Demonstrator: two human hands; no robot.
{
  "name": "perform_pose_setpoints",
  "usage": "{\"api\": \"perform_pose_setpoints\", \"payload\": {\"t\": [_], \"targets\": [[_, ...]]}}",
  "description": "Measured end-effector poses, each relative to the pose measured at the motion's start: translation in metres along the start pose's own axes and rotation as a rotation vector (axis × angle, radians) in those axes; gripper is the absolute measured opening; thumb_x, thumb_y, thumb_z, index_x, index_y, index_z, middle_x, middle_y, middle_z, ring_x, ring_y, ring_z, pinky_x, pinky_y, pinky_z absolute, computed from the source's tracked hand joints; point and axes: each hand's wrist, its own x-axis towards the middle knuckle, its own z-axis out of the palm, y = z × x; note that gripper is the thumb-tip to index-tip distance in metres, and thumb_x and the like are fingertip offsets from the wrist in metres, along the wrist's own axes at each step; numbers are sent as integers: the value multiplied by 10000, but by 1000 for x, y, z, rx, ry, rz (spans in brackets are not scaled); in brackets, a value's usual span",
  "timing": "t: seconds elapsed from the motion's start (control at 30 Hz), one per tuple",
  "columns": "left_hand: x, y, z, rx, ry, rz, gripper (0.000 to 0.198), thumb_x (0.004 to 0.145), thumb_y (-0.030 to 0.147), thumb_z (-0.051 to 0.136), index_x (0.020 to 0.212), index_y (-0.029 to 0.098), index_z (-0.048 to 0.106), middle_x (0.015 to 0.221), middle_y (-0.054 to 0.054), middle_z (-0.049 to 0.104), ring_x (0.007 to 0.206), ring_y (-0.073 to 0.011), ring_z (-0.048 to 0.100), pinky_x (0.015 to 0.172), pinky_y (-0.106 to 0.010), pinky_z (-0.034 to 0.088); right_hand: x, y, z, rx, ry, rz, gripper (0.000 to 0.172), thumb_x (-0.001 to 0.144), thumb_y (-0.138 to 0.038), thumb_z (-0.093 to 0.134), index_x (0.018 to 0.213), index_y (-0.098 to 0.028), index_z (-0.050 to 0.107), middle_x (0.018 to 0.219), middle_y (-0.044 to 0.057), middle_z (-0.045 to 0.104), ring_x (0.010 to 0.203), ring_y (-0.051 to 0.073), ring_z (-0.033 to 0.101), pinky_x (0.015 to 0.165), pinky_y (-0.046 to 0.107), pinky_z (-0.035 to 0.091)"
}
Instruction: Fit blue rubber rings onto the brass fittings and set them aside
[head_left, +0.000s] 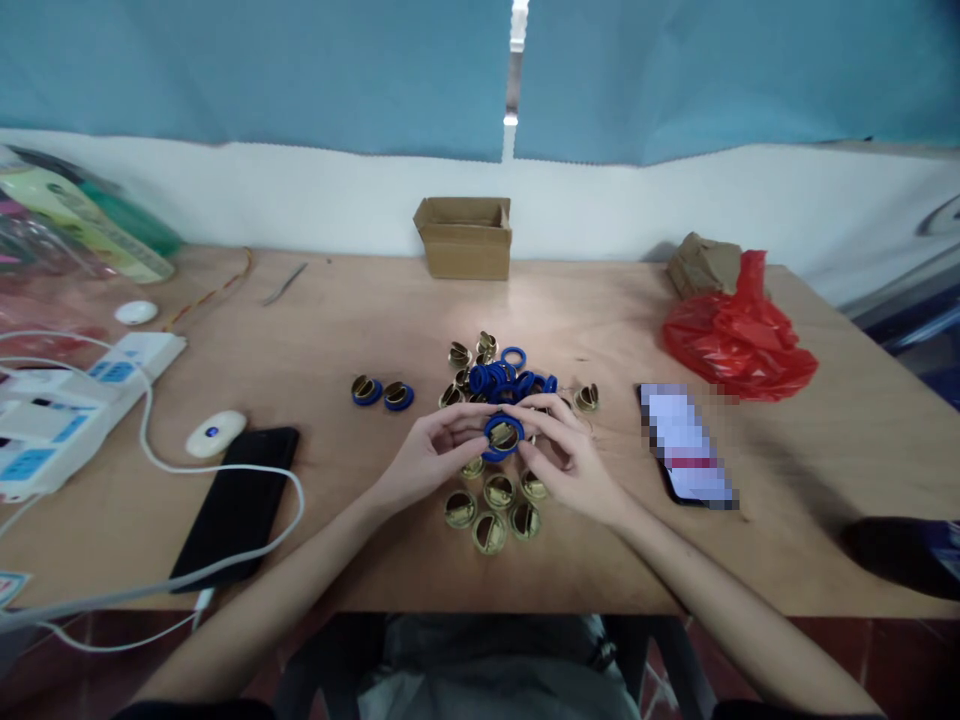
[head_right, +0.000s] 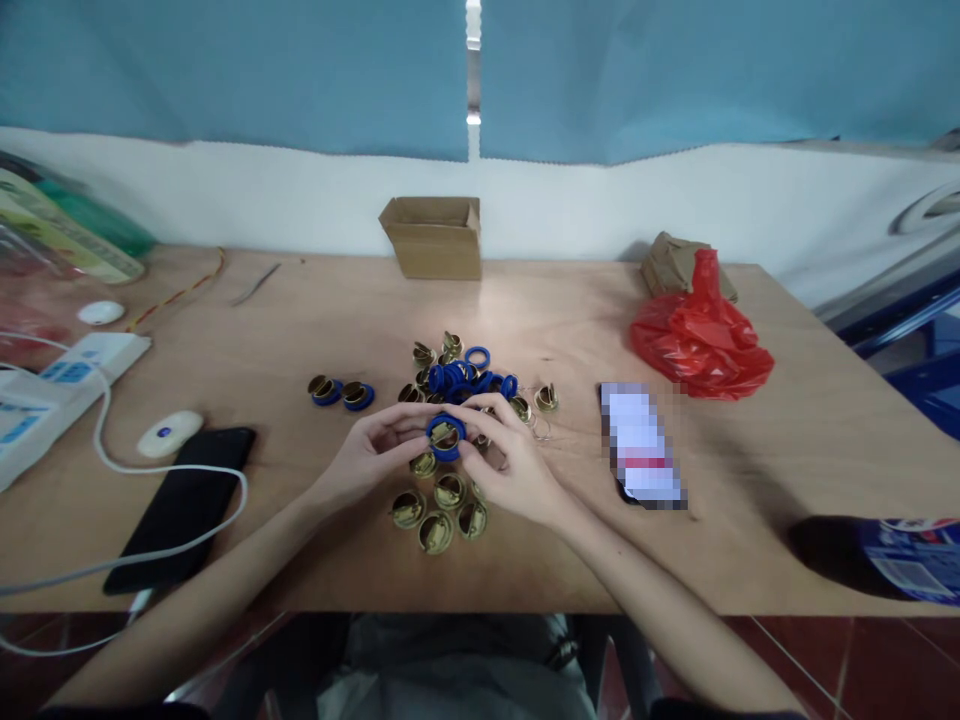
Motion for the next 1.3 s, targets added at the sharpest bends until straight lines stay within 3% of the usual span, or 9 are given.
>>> {"api": "perform_pose_setpoints", "payload": {"t": [0.2, 0.4, 0.67, 0.93, 1.13, 1.3], "targets": [[0, -2, -2, 56, 21, 15, 310, 879, 228, 738, 1183, 175, 706, 1149, -100, 773, 1039, -193, 749, 936, -291, 602, 0, 3, 2, 1, 4, 6, 397, 939, -125, 524, 1277, -306, 626, 1199, 64, 562, 1050, 198, 620, 905, 415, 559], [-2, -4, -1, 135, 74, 13, 297, 863, 279, 749, 1132, 160, 715, 1107, -111, 784, 1048, -234, 750, 934, -336, 612, -2, 6, 5, 88, 1, 111, 335, 905, -156, 573, 1229, -241, 570, 1075, 54, 616, 815, 147, 654, 748, 328, 560], [-5, -2, 2, 187, 96, 2, 360, 874, 299, 733, 1199, 155, 679, 1062, -115, 795, 995, -246, 769, 850, -329, 643, 1, 6, 4, 182, -60, 218, 222, 935, -202, 538, 1135, -201, 634, 913, 42, 706, 754, 150, 665, 654, 293, 544], [-4, 2, 3, 297, 154, 13, 320, 908, 332, 684, 1176, 161, 718, 1058, -98, 797, 918, -217, 770, 795, -286, 625, 0, 12, 8, 154, -40, 204, 202, 947, -245, 553, 1099, -194, 676, 815, 23, 687, 665, 133, 631, 554, 250, 490], [-1, -1, 3, 305, 161, 30, 293, 920, 321, 657, 1156, 161, 727, 1005, -83, 802, 841, -185, 766, 719, -251, 619, 0, 7, 11, 310, -25, 282, 191, 951, -255, 572, 1120, -207, 647, 779, 4, 656, 689, 143, 653, 606, 282, 559], [-1, -3, 7, 235, 99, 47, 282, 903, 299, 688, 1154, 178, 730, 1053, -85, 798, 944, -203, 768, 854, -299, 626, 1, 6, 9, 435, 8, 322, 188, 950, -258, 576, 1136, -234, 585, 833, -6, 603, 701, 130, 647, 644, 287, 589]]}}
